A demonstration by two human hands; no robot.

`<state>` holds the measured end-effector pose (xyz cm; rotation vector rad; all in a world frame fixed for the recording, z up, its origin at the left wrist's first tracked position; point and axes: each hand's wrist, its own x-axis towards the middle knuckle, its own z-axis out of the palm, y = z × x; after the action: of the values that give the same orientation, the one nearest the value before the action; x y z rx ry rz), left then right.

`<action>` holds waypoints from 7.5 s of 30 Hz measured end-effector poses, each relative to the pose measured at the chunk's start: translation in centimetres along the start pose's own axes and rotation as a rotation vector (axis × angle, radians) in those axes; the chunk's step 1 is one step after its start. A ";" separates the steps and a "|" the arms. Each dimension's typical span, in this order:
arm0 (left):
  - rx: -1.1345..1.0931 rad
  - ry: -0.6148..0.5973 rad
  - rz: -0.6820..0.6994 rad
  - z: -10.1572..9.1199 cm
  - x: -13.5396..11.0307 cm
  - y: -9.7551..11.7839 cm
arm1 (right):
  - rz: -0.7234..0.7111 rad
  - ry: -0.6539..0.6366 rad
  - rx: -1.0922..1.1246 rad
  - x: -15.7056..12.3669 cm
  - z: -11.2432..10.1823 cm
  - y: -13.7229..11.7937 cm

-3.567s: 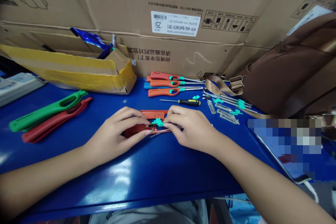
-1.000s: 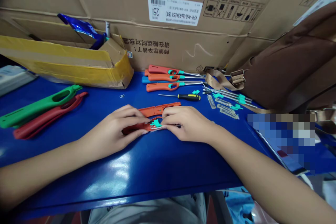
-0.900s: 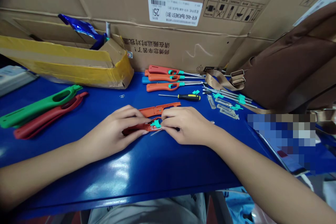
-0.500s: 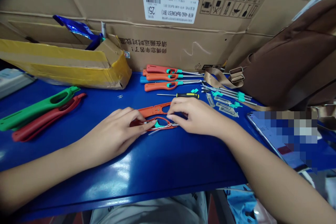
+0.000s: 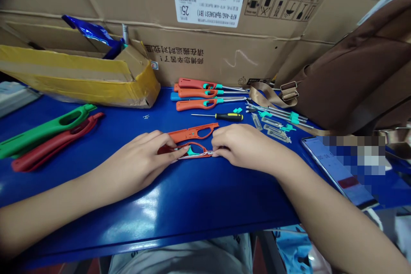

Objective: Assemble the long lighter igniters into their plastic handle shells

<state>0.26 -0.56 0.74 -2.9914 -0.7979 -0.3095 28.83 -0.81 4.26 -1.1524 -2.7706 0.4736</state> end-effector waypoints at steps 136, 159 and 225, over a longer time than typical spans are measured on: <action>-0.310 0.233 0.012 0.9 -0.1 0.3 | 0.276 -0.033 0.899 1.8 3.3 -0.3; -0.387 0.249 -0.038 1.1 0.0 0.7 | 0.273 -0.016 0.878 1.9 3.5 -0.1; -0.190 -0.108 0.119 2.8 25.1 2.7 | 0.202 0.021 0.871 2.1 4.0 0.4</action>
<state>23.42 9.58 3.03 -3.2412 -0.6262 -0.2332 26.76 -0.08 0.28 -1.1470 -2.0063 1.4678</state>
